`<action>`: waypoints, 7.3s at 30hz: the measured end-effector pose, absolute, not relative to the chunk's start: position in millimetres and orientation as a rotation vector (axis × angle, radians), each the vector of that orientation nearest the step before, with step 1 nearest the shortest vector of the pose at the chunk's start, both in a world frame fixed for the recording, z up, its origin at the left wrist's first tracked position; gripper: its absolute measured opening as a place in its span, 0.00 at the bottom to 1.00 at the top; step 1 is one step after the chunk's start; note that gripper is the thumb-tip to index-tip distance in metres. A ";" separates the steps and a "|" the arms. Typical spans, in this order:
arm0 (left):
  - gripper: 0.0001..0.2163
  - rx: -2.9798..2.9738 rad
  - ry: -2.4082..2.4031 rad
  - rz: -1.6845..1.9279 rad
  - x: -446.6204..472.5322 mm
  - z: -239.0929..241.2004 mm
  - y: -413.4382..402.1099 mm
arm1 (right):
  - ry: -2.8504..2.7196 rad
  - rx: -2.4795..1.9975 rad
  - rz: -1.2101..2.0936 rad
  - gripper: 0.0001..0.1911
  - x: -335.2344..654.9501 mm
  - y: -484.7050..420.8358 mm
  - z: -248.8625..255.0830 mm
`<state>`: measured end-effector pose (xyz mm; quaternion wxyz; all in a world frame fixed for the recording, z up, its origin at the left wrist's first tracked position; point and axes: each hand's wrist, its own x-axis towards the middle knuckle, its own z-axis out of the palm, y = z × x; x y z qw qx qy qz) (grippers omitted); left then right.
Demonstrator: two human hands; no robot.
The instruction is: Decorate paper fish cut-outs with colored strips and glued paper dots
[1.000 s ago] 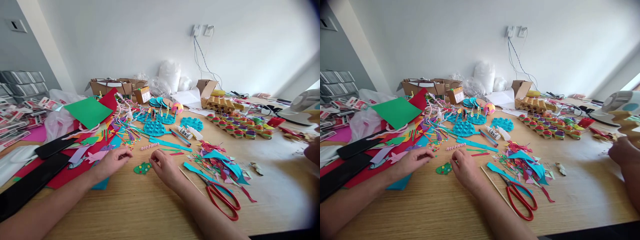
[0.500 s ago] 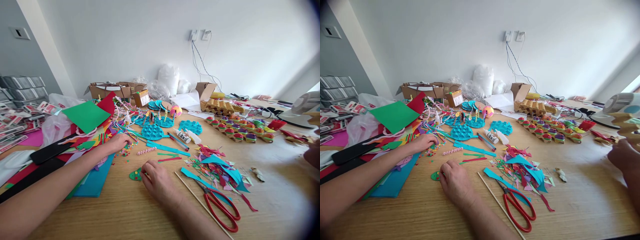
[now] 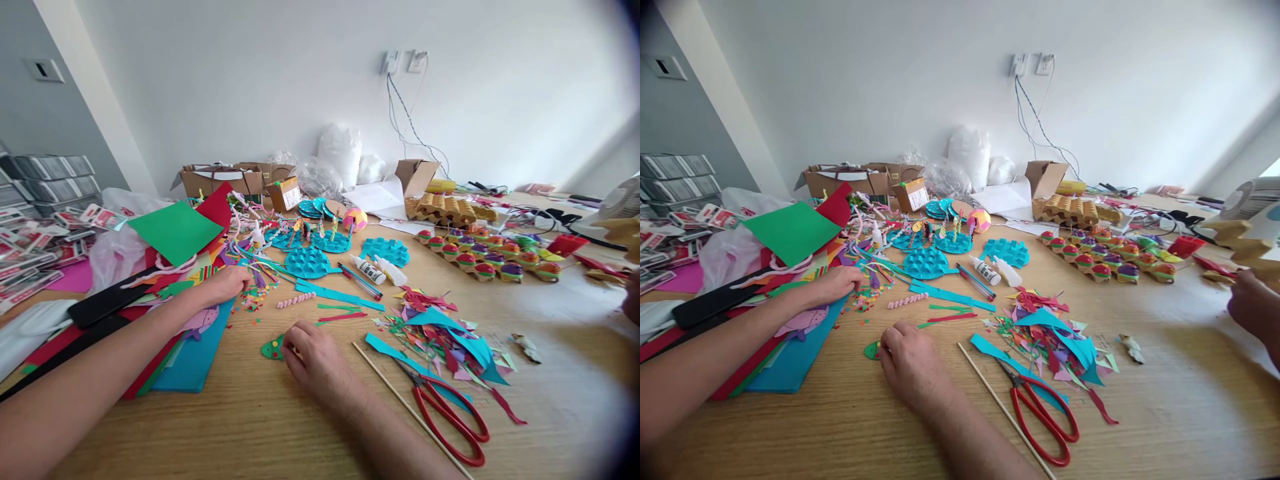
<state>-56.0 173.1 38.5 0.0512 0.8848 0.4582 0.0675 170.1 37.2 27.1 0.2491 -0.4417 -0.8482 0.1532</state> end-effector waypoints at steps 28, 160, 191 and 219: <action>0.09 2.781 1.257 -0.167 -46.2 48.7 179.9 | -2.353 -1.210 0.398 0.05 169.8 37.0 23.9; 0.09 2.571 1.187 0.665 -19.5 11.1 49.1 | -2.973 -1.340 0.455 0.12 153.0 89.0 63.8; 0.10 2.559 1.190 0.634 -19.2 13.5 48.1 | -2.884 -1.336 0.335 0.10 152.3 94.4 47.2; 0.09 2.592 1.169 0.663 -18.9 10.8 49.2 | -2.850 -1.409 0.510 0.11 156.8 90.5 58.4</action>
